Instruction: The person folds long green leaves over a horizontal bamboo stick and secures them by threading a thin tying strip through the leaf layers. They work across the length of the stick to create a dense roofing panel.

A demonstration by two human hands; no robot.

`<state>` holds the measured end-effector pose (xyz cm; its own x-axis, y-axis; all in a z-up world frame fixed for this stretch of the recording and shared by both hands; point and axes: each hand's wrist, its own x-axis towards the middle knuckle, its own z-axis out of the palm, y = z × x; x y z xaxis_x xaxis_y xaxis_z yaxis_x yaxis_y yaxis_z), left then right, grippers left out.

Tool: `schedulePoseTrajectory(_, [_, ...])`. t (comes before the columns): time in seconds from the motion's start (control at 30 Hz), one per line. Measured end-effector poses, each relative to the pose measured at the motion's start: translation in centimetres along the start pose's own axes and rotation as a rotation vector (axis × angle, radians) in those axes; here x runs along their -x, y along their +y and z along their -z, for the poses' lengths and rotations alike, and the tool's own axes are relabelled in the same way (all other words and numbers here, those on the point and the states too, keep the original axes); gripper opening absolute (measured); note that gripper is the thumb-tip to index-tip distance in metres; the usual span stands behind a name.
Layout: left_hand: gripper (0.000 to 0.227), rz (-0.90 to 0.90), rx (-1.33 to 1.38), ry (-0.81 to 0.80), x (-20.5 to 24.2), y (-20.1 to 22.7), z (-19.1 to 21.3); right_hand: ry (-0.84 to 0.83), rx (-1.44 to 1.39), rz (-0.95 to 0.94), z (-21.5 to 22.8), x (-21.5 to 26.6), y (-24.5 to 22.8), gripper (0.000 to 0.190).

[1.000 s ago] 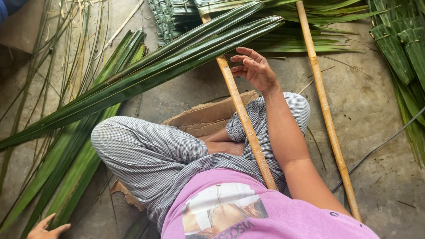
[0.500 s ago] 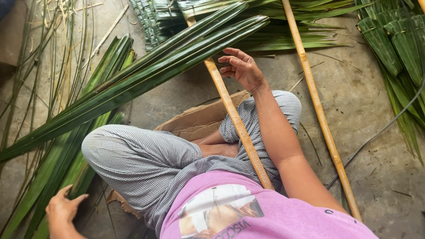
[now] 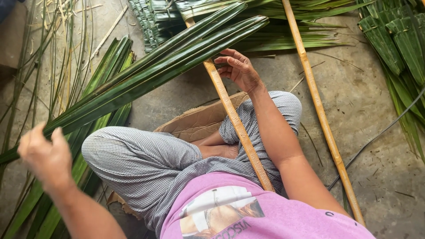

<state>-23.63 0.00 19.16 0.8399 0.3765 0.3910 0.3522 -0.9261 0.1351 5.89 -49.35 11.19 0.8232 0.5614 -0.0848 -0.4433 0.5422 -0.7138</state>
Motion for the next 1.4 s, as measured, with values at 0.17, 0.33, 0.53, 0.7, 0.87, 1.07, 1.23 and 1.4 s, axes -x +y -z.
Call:
schedulePoseTrajectory(0.17, [0.034, -0.114, 0.293, -0.152, -7.8, 11.6, -1.4, -0.024, -0.031, 0.023, 1.0, -0.1, 0.1, 0.034])
schedulePoseTrajectory(0.33, [0.030, -0.173, 0.480, -0.221, -11.1, 17.1, -6.9, 0.023, 0.031, 0.025, 2.2, -0.9, 0.8, 0.043])
schedulePoseTrajectory(0.53, [0.051, -0.138, 0.635, -0.421, -13.3, 19.3, -12.1, 0.011, 0.064, 0.019, 2.0, -1.1, 1.0, 0.045])
schedulePoseTrajectory(0.7, [0.055, 0.045, 0.621, -0.625, -13.8, 20.6, -11.6, 0.006, 0.070, 0.009, 3.0, -1.7, 1.8, 0.039])
schedulePoseTrajectory(0.87, [0.053, 0.023, 0.636, -0.601, -13.2, 20.6, -12.4, 0.030, 0.049, 0.020, 4.6, -2.2, 3.1, 0.029])
schedulePoseTrajectory(1.07, [0.050, 0.028, 0.649, -0.582, -12.4, 21.9, -12.4, 0.038, -0.039, 0.059, 6.5, -2.8, 4.3, 0.020])
schedulePoseTrajectory(1.23, [0.050, 0.019, 0.671, -0.532, -12.4, 23.6, -11.8, 0.017, -0.152, 0.089, 6.0, -2.5, 3.5, 0.014])
schedulePoseTrajectory(1.4, [0.053, -0.195, 0.692, -0.320, -12.4, 25.2, -11.6, -0.012, -0.213, 0.110, 3.7, -1.7, 1.8, 0.014])
